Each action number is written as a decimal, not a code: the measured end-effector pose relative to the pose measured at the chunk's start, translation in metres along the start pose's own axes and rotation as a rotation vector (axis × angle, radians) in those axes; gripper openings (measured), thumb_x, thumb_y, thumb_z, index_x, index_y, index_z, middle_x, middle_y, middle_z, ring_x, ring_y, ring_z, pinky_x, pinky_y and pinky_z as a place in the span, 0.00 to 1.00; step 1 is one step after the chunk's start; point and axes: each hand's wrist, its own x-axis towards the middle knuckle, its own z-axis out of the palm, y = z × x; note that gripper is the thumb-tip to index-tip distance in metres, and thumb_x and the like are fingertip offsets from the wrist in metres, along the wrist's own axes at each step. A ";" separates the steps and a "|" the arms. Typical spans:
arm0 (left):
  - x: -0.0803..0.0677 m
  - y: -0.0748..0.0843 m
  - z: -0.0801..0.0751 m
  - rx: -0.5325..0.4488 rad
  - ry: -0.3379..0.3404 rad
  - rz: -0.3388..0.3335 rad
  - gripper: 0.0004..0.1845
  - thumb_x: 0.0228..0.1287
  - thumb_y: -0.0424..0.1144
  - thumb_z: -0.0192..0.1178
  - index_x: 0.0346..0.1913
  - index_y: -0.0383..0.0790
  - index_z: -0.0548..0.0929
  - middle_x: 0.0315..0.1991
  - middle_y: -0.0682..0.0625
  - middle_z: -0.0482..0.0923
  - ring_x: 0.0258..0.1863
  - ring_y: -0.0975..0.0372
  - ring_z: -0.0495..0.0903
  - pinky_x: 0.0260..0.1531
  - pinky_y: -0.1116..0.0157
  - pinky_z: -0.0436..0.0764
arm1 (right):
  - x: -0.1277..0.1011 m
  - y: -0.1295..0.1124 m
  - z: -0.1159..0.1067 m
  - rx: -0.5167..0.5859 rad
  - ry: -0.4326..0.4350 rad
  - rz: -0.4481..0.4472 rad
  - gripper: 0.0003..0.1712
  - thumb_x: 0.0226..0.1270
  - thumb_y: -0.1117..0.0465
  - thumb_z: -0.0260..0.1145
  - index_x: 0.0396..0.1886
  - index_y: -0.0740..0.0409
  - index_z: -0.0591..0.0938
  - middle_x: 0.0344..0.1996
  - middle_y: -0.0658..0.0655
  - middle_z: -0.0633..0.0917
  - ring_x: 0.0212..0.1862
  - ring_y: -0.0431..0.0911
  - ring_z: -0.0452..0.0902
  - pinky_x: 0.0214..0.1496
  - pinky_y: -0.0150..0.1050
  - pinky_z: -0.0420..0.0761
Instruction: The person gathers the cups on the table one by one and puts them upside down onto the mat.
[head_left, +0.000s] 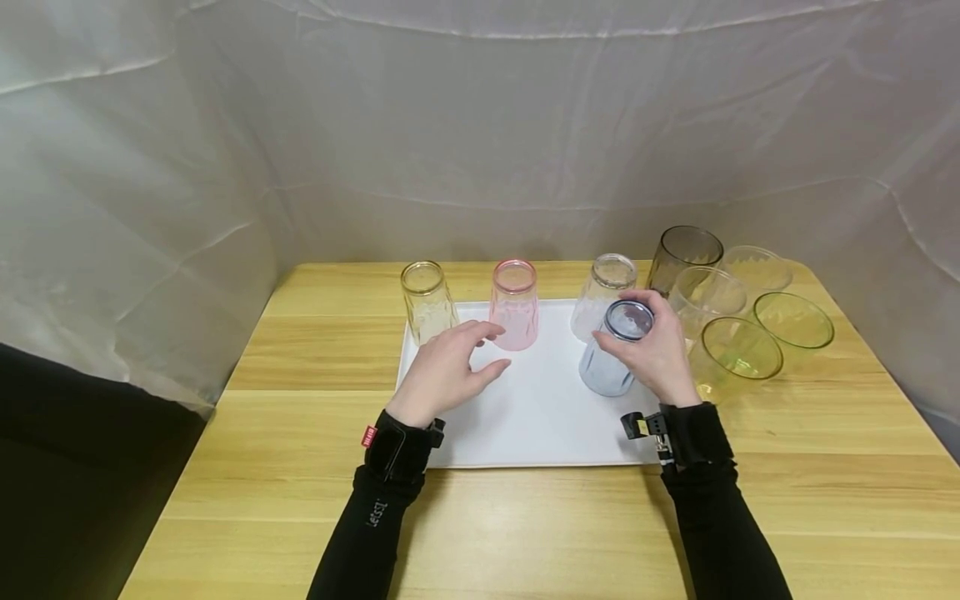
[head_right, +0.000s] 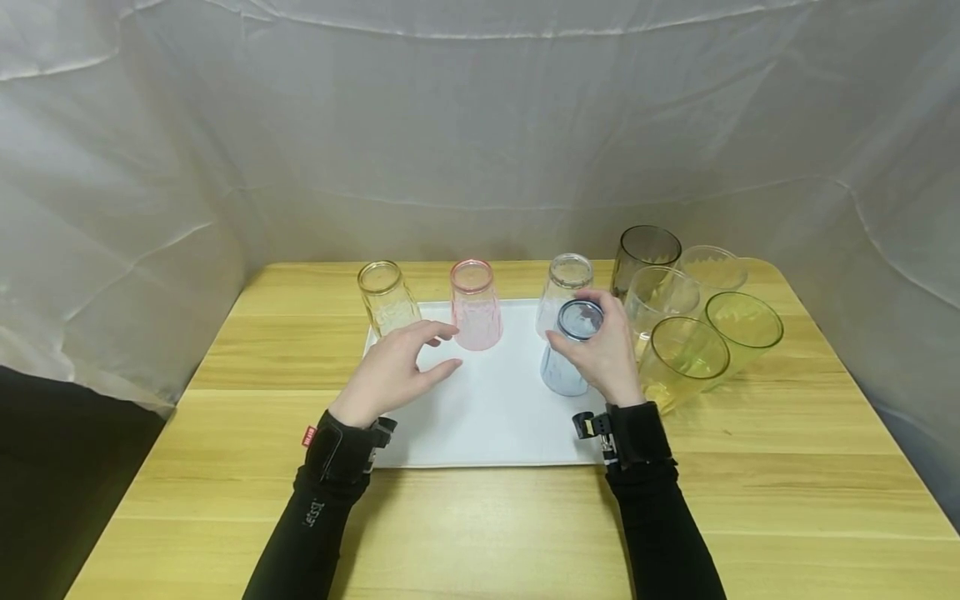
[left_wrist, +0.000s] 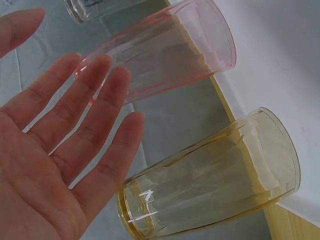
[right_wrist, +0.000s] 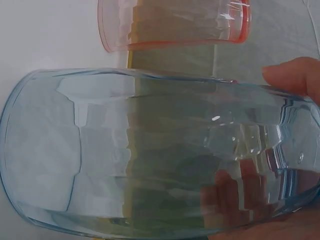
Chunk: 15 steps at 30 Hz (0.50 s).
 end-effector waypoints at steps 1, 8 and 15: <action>0.000 0.000 0.000 -0.001 0.000 0.002 0.21 0.67 0.47 0.66 0.59 0.44 0.82 0.57 0.48 0.85 0.51 0.55 0.86 0.49 0.57 0.84 | 0.000 0.000 0.000 -0.006 0.002 0.000 0.35 0.54 0.66 0.77 0.61 0.67 0.73 0.59 0.69 0.77 0.61 0.62 0.72 0.65 0.55 0.70; 0.000 -0.001 0.000 -0.011 0.010 0.005 0.21 0.66 0.46 0.66 0.59 0.43 0.82 0.56 0.48 0.85 0.51 0.54 0.86 0.48 0.56 0.85 | -0.001 -0.002 -0.001 -0.029 0.010 0.016 0.35 0.54 0.65 0.77 0.62 0.66 0.73 0.60 0.69 0.77 0.63 0.62 0.71 0.66 0.57 0.70; -0.001 -0.001 -0.001 -0.014 0.014 0.006 0.21 0.66 0.46 0.66 0.59 0.43 0.82 0.56 0.47 0.85 0.51 0.55 0.86 0.48 0.56 0.85 | -0.001 -0.004 -0.001 -0.012 0.036 -0.022 0.38 0.52 0.65 0.79 0.62 0.66 0.73 0.59 0.68 0.78 0.61 0.60 0.72 0.65 0.54 0.68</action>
